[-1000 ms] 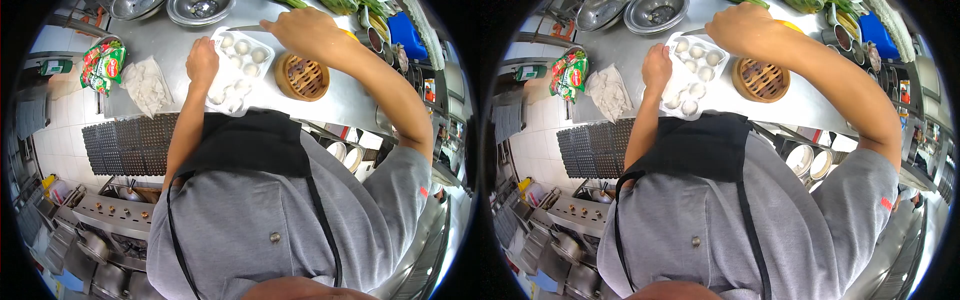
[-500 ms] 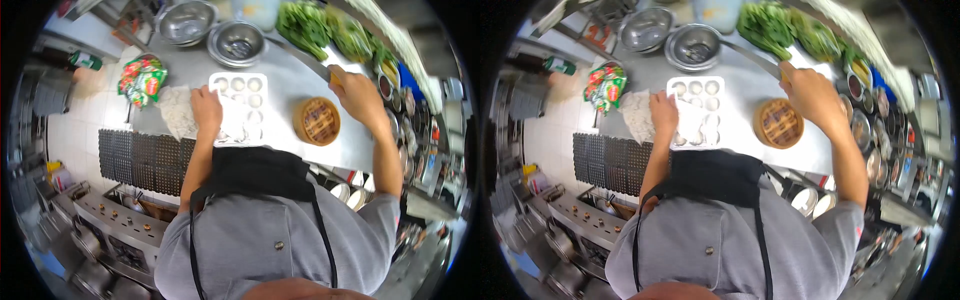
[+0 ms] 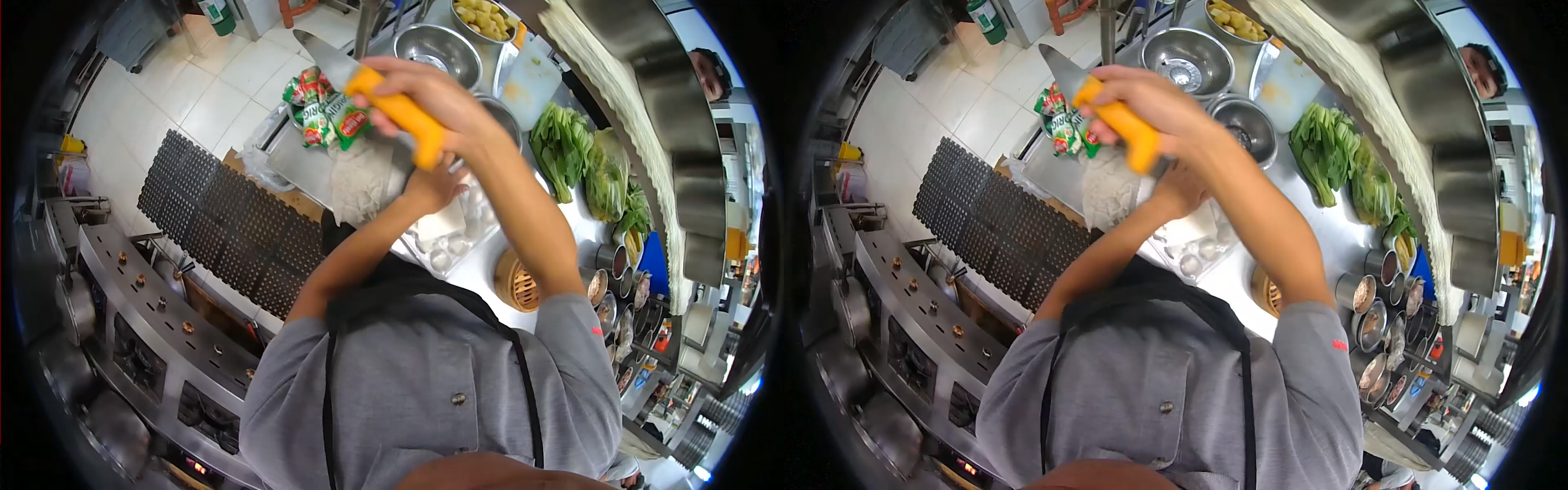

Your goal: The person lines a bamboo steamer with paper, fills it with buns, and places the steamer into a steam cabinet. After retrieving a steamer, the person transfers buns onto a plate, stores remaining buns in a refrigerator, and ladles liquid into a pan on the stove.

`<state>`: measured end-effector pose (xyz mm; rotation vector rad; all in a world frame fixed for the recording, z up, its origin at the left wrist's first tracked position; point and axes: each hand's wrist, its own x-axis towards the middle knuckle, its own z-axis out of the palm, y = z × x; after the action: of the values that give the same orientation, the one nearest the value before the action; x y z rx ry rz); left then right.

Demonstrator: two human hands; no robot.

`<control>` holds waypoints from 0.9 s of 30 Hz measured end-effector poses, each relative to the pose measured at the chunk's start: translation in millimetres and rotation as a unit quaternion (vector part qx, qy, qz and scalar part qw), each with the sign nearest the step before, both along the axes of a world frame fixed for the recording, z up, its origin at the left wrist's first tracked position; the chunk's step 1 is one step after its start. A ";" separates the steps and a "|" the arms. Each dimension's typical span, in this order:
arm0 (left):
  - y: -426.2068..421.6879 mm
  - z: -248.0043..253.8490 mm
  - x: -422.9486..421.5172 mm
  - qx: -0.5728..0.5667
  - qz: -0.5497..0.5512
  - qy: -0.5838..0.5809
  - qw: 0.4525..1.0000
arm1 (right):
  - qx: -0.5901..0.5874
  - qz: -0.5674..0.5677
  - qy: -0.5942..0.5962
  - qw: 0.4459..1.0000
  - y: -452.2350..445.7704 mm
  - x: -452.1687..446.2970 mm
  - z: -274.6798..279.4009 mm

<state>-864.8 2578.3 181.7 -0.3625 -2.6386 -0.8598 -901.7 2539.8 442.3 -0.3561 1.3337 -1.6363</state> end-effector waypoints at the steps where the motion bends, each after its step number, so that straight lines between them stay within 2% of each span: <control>1: -6.6 15.8 -0.5 0.073 -0.022 0.011 0.997 | -0.014 -0.043 -0.024 0.999 -32.2 -1.1 -13.1; 2: -13.5 32.9 -0.9 0.145 -0.047 0.023 0.988 | -0.013 -0.067 -0.046 0.997 -63.5 -4.8 -24.1; 3: -20.2 46.5 7.3 0.160 -0.030 0.081 0.983 | -0.012 -0.094 -0.071 0.993 -91.8 -8.8 -36.8; 4: -6.9 -8.9 0.5 0.191 -0.069 0.069 0.977 | -0.007 -0.134 -0.102 0.986 -118.1 -13.0 -51.6; 6: 0.4 -51.6 -2.6 0.220 -0.118 0.054 0.967 | -0.006 -0.183 -0.132 0.974 -159.6 -16.2 -77.6; 7: -8.0 -29.7 10.2 0.069 -0.080 0.055 0.993 | 0.011 -0.250 -0.098 0.963 -177.0 -16.3 -89.0; 8: -17.5 -9.9 17.3 -0.083 -0.040 0.057 0.994 | 0.028 -0.315 -0.064 0.947 -190.0 -19.2 -94.5; 9: -24.8 2.1 18.6 -0.084 -0.051 0.056 0.994 | 0.026 -0.325 -0.067 0.943 -198.4 -21.5 -96.3; 11: -31.3 15.8 19.7 0.007 -0.101 -0.033 0.994 | 0.077 -0.392 -0.052 0.915 -207.9 -21.5 -96.9; 16: -38.8 20.5 23.3 0.016 -0.112 -0.036 0.993 | 0.093 -0.395 -0.064 0.912 -221.6 -40.0 -95.5; 18: -40.7 21.8 23.3 0.031 -0.114 -0.047 0.992 | 0.082 -0.407 0.034 0.909 -226.3 -48.4 -102.6; 19: -43.6 20.8 21.6 0.030 -0.124 -0.048 0.991 | 0.082 -0.416 0.032 0.905 -223.8 -49.7 -107.7; 20: -49.4 19.6 19.8 0.011 -0.127 -0.030 0.991 | 0.113 -0.375 0.124 0.912 -218.3 -50.1 -111.9; 21: -48.2 19.5 18.6 -0.002 -0.140 -0.012 0.990 | 0.135 -0.360 0.228 0.895 -198.7 -37.5 -108.7; 22: -47.1 22.9 12.7 0.012 -0.180 -0.105 0.978 | 0.163 -0.349 0.333 0.860 -178.5 -25.3 -105.1; 23: -37.5 0.2 7.6 -0.001 -0.178 -0.045 0.983 | 0.191 -0.346 0.429 0.812 -157.9 -13.2 -100.7; 24: -45.3 25.6 11.8 0.044 -0.180 -0.093 0.978 | 0.162 -0.342 0.487 0.787 -125.0 4.1 -98.4; 25: -46.5 32.1 10.3 0.014 -0.166 -0.070 0.984 | 0.125 -0.329 0.551 0.757 -93.9 16.3 -91.4; 27: -38.4 31.2 5.0 -0.034 -0.144 -0.075 0.986 | 0.193 -0.360 0.460 0.788 -31.0 49.6 -88.7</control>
<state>-859.7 2539.9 212.9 -0.7392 -2.8038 -0.9160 -852.2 2508.8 353.7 -0.4450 2.7729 -1.7609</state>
